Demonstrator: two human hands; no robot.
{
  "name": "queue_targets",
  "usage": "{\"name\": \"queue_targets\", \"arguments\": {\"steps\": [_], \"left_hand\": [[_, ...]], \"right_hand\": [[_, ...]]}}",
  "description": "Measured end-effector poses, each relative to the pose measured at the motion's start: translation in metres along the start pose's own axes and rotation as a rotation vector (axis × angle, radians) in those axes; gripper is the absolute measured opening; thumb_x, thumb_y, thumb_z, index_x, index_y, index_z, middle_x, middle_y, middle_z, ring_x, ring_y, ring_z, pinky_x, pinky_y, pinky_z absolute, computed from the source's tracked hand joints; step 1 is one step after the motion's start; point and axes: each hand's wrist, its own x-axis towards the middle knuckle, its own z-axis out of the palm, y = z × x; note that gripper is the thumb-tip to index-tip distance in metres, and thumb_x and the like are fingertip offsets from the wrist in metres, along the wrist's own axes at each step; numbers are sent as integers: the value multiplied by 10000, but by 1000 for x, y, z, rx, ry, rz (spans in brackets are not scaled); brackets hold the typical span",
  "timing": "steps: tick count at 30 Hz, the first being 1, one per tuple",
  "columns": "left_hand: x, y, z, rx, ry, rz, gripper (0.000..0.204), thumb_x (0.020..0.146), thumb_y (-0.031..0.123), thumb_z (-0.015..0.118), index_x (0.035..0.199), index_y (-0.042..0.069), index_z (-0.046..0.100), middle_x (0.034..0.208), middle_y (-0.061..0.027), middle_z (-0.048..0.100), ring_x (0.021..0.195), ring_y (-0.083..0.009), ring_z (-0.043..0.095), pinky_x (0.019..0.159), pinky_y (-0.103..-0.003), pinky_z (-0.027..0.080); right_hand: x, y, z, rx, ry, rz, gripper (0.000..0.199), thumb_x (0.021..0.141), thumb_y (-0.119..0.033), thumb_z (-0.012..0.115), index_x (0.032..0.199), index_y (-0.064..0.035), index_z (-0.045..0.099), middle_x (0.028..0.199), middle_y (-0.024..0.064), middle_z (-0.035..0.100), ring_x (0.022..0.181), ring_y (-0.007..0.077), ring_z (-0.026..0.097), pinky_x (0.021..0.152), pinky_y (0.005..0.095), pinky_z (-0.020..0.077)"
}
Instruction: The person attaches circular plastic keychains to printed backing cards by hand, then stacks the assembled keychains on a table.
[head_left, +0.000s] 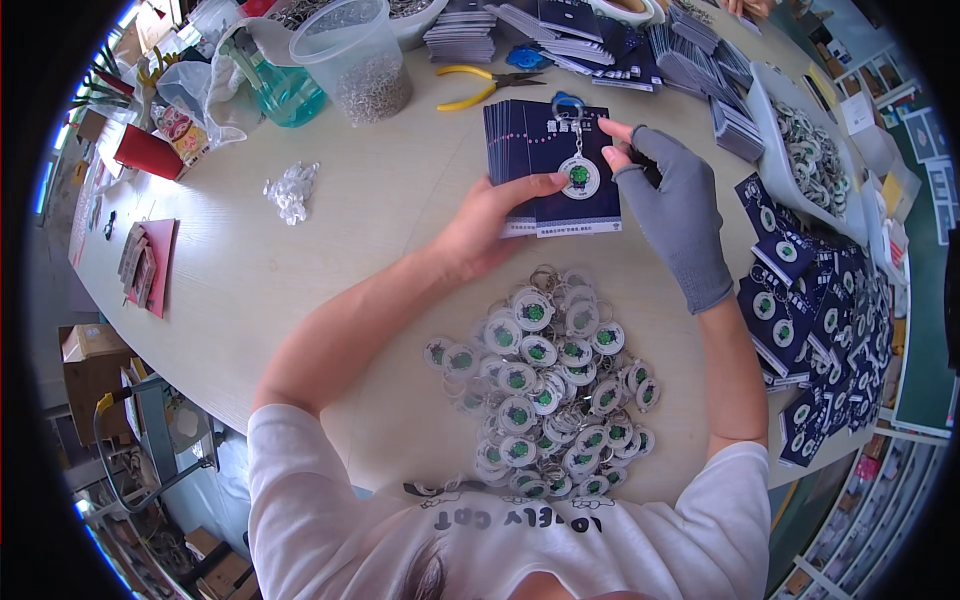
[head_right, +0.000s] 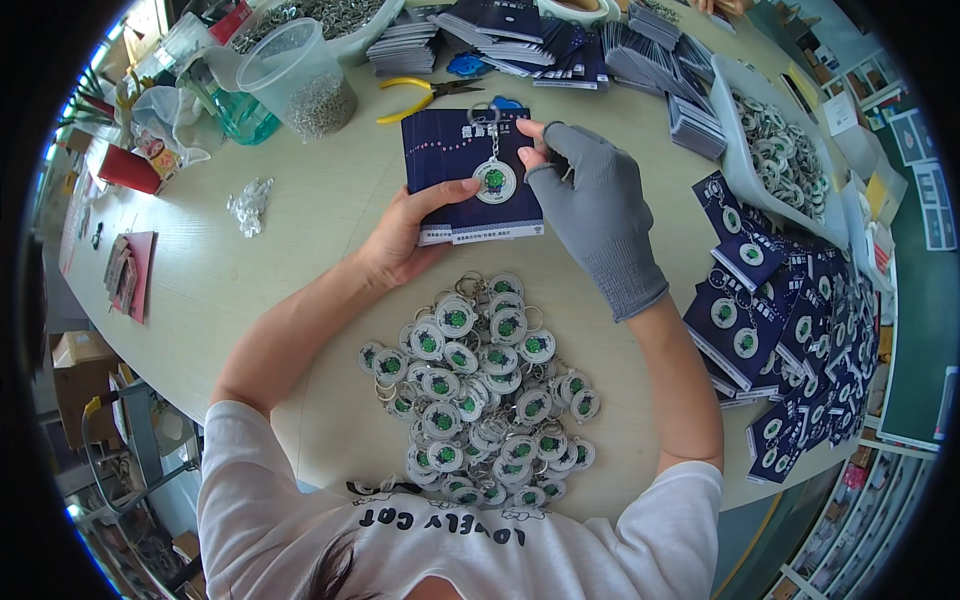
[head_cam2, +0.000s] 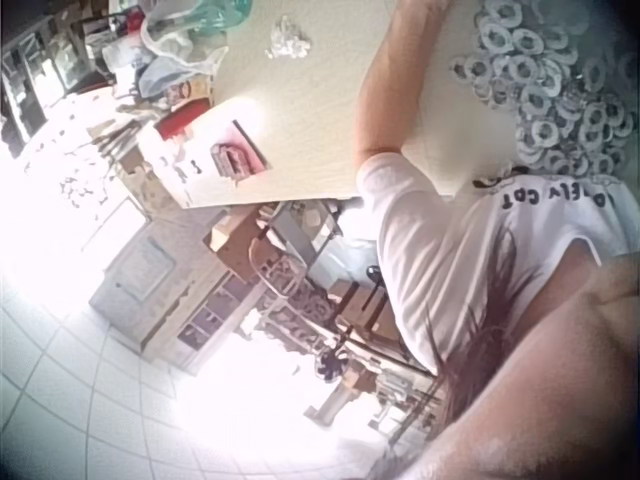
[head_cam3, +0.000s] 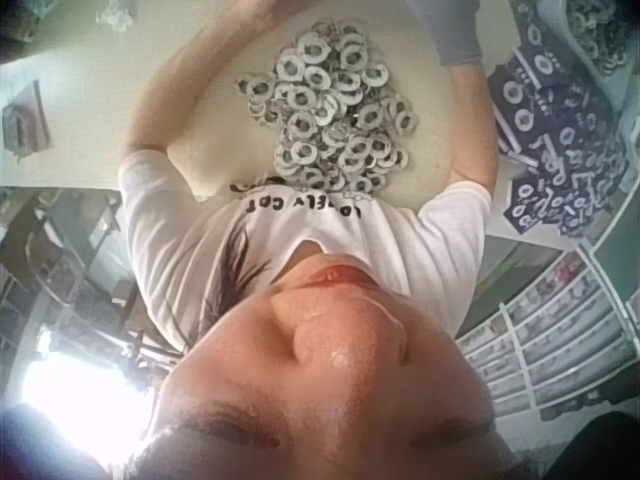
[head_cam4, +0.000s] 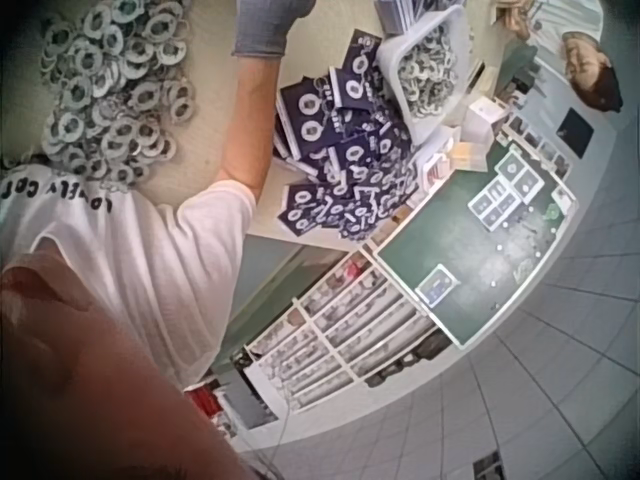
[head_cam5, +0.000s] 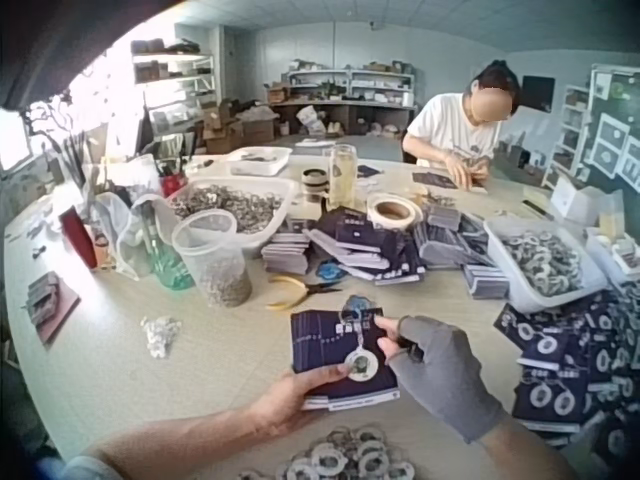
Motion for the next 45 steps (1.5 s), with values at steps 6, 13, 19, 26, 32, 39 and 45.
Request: {"name": "queue_targets", "arguments": {"steps": [6, 13, 19, 26, 32, 39, 45], "left_hand": [[2, -1, -3, -26, -3, -14, 452, 866, 89, 697, 1275, 20, 519, 1205, -127, 622, 1115, -260, 624, 990, -427, 511], [-3, 0, -1, 13, -44, 12, 444, 872, 102, 707, 1268, 21, 526, 1190, -127, 623, 1099, -254, 631, 974, -417, 521], [2, -7, -3, 118, 11, 43, 446, 888, 123, 691, 1285, 29, 512, 1189, -126, 622, 1093, -245, 630, 977, -415, 515], [0, -1, -5, -88, 57, -16, 411, 915, 187, 570, 1265, -18, 499, 1196, -155, 612, 1110, -285, 624, 1001, -429, 498], [7, -2, -15, -52, -71, 69, 378, 919, 161, 594, 1237, -22, 504, 1185, -125, 597, 1098, -260, 616, 966, -417, 504], [2, -1, 3, -11, -6, 98, 380, 878, 72, 675, 1223, -11, 538, 1170, -129, 620, 1096, -253, 625, 968, -412, 516], [-2, -2, -8, 7, -17, 127, 392, 869, 79, 709, 1227, 21, 560, 1182, -105, 639, 1087, -235, 637, 965, -409, 525]], "right_hand": [[-2, 3, 11, -70, 253, -59, 368, 847, -254, 766, 1092, 1, 664, 820, 36, 631, 758, 129, 601, 679, 277, 487], [-5, 3, 8, 553, -275, 358, 361, 806, -244, 807, 1013, 8, 653, 902, 40, 683, 822, 92, 621, 745, 255, 508], [-7, 16, 14, 451, -196, 338, 269, 821, -149, 775, 1013, 2, 664, 912, 42, 704, 781, 68, 616, 702, 224, 490], [-2, 16, -1, 838, -127, 442, 309, 805, -67, 755, 1079, 27, 649, 1006, 84, 688, 870, 117, 627, 802, 246, 487], [-5, 18, -64, 664, -118, 419, 410, 805, -79, 720, 1179, 48, 612, 1054, 87, 673, 952, 147, 631, 880, 271, 484], [-65, 77, -152, -615, -177, 477, 549, 770, -245, 780, 1189, 30, 555, 1066, 163, 643, 970, 267, 640, 888, 347, 490], [-28, -24, -57, -383, -49, -204, 92, 856, -106, 686, 912, -51, 639, 867, 80, 647, 784, 251, 659, 719, 356, 492]]}}
